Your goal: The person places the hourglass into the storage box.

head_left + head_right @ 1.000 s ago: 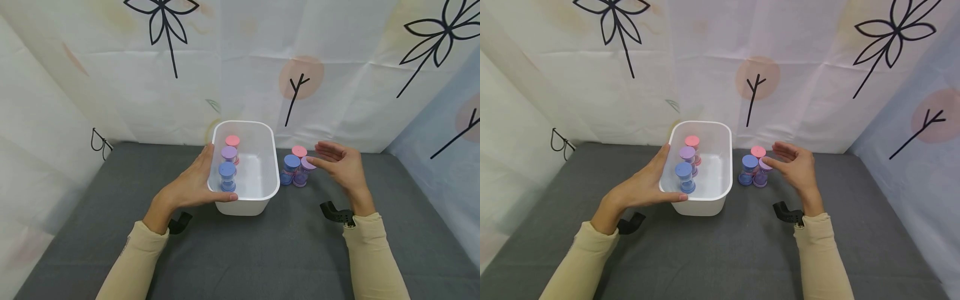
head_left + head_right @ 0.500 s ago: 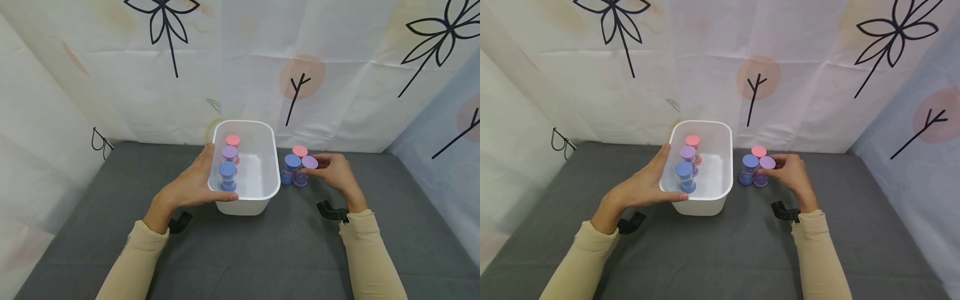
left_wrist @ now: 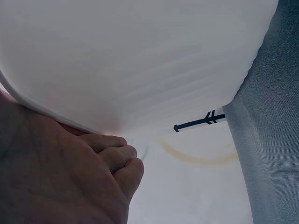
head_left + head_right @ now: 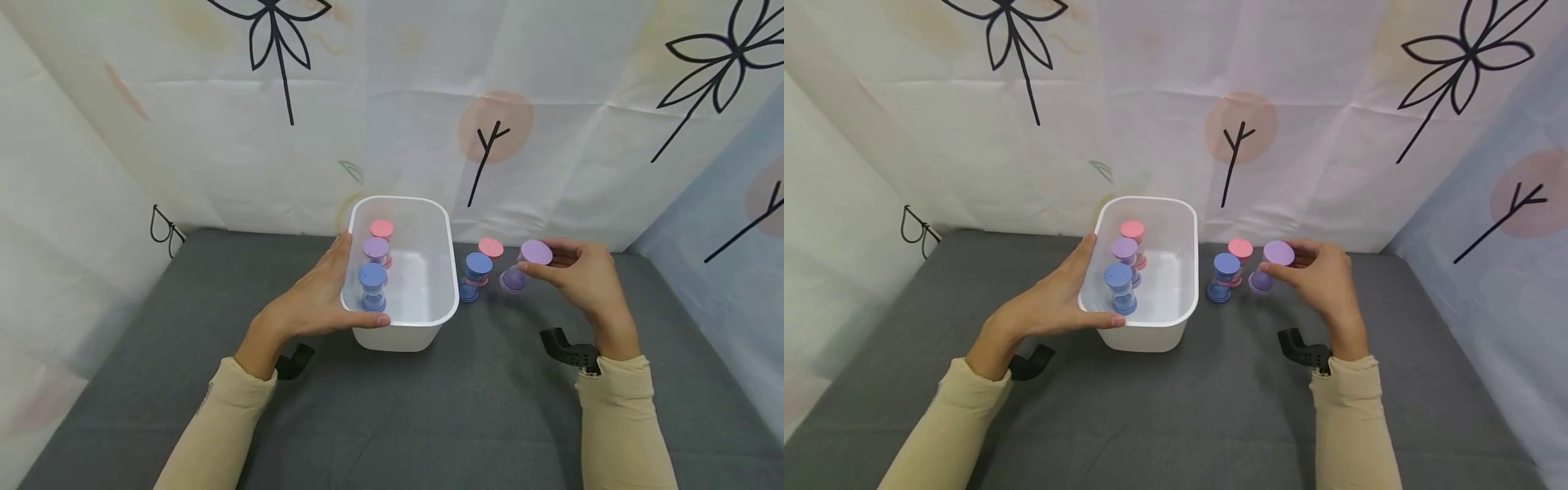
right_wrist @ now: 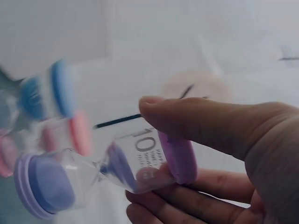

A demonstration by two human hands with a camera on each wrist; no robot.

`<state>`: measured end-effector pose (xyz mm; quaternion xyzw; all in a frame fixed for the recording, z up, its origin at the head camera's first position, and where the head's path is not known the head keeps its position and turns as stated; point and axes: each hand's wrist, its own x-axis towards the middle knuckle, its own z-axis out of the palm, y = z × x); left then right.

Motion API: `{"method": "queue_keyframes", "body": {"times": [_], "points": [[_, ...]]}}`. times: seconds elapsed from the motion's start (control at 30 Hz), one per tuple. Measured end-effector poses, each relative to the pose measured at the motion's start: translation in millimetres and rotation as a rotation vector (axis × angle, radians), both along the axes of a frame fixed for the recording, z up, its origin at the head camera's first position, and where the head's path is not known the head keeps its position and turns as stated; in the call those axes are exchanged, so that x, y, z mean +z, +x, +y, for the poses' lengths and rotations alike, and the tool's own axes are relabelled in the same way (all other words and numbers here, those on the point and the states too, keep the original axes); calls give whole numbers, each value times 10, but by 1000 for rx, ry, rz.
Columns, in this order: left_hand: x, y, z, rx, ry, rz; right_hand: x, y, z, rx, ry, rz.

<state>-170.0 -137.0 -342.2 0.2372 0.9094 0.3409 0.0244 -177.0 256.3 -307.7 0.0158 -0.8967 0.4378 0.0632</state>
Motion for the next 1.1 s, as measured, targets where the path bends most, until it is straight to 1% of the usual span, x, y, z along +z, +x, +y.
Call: {"method": "queue_keyframes", "body": {"times": [0.1,0.2,0.27,0.43,0.47,0.57,0.67,0.77,0.87,0.97,1.1], "points": [[3,-1,5,-10,16,18,132,107,-35,-45,-74,78],[-1,-6,4,-14,23,18,236,205,-100,-74,-154,152],[-8,-12,2,-13,18,14,286,264,-148,-72,-244,197],[-11,0,1,1,0,4,374,377,-272,18,-553,321],[-11,3,2,2,-3,5,383,395,-299,40,-598,345],[-8,10,4,5,-2,2,392,427,-389,89,-673,422],[-7,11,8,8,-7,-12,366,430,-502,168,-740,502],[-5,15,7,15,-9,-28,320,419,-646,261,-747,560],[-3,12,8,14,-9,-29,252,410,-800,334,-678,578],[-2,4,9,9,-10,-21,141,378,-944,396,-601,545],[-3,2,9,5,-3,-15,-62,311,-1132,457,-495,411]]}}
